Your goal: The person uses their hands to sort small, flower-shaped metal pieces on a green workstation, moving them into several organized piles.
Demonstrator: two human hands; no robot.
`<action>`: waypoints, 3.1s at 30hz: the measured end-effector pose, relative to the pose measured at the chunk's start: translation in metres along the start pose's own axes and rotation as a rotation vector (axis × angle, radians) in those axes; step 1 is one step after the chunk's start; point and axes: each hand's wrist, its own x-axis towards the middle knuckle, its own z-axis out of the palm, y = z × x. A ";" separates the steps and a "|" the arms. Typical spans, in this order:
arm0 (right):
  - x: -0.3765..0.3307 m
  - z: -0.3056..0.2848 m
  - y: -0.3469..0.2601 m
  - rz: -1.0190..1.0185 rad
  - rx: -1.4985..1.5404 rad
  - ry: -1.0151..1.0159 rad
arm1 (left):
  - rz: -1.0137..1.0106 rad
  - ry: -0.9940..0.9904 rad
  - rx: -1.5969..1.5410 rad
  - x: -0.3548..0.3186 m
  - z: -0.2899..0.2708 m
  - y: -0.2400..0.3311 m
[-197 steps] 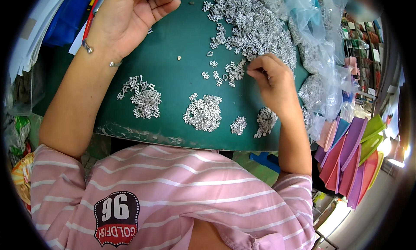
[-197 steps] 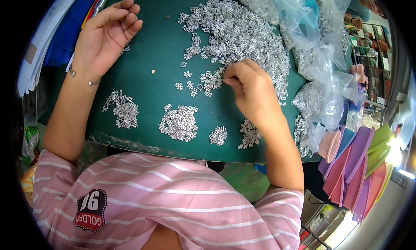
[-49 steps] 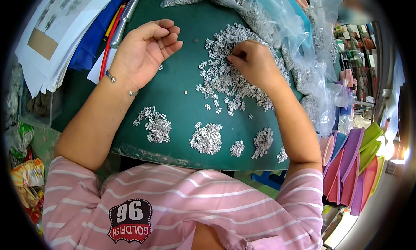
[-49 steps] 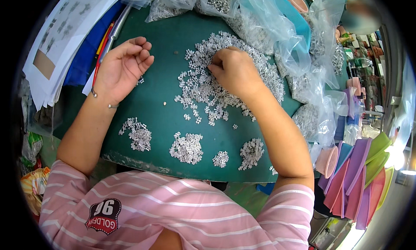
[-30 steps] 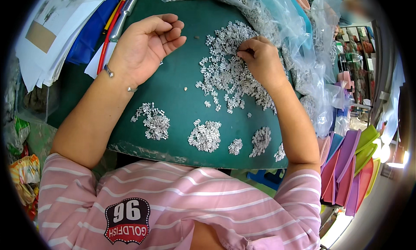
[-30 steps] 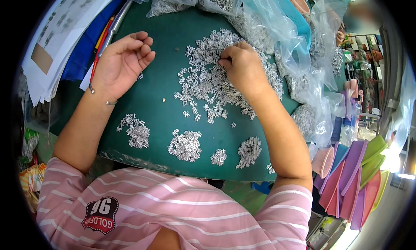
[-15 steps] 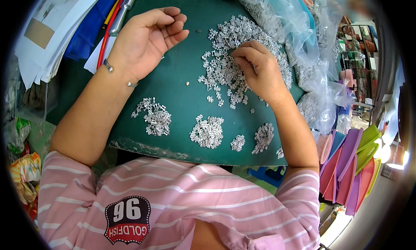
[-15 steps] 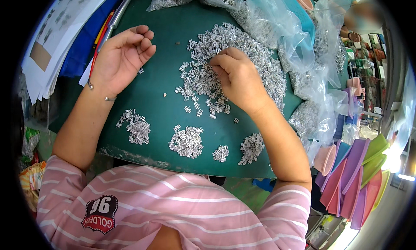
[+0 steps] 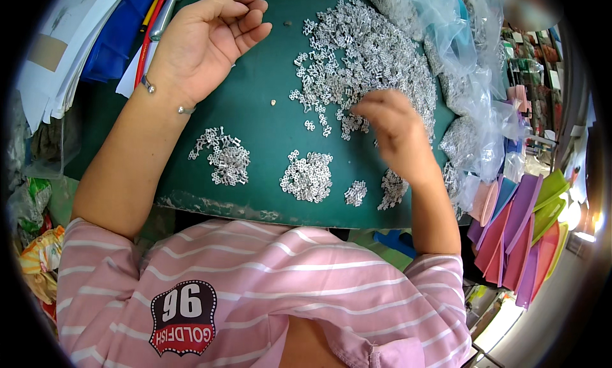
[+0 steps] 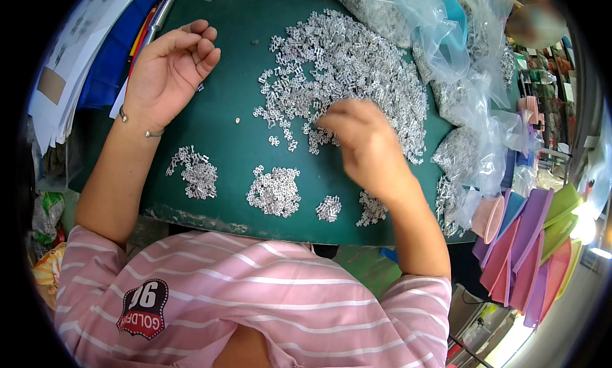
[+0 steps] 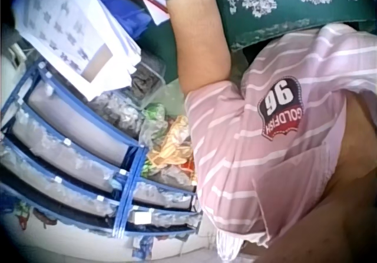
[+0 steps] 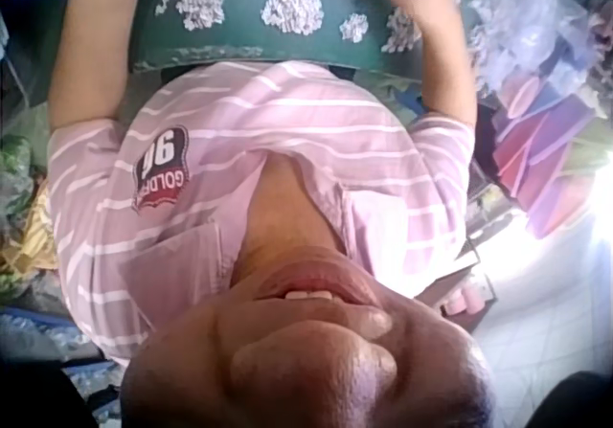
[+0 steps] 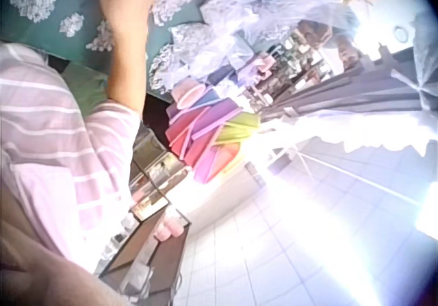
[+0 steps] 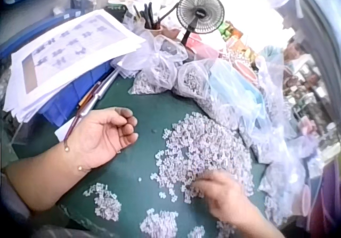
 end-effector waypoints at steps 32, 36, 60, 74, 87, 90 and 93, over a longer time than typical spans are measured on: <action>-0.013 0.051 -0.035 0.153 -0.074 0.300 | 0.662 -0.624 1.668 -0.044 0.056 -0.042; -0.014 0.049 -0.038 0.157 -0.049 0.335 | 0.565 -0.679 1.692 -0.042 0.059 -0.042; -0.012 0.054 -0.036 0.141 -0.087 0.339 | 0.646 -0.478 1.567 -0.043 0.064 -0.050; -0.015 0.043 -0.023 0.202 0.069 0.449 | 0.713 -0.685 1.692 -0.047 0.063 -0.058; -0.015 0.047 -0.037 0.131 0.241 0.345 | -0.154 -0.227 0.898 -0.049 0.076 -0.050; -0.013 0.042 -0.044 0.230 0.423 0.396 | -0.199 -0.213 0.843 -0.051 0.077 -0.048; -0.012 0.039 -0.047 0.231 0.503 0.385 | -0.240 -0.241 0.800 -0.053 0.078 -0.046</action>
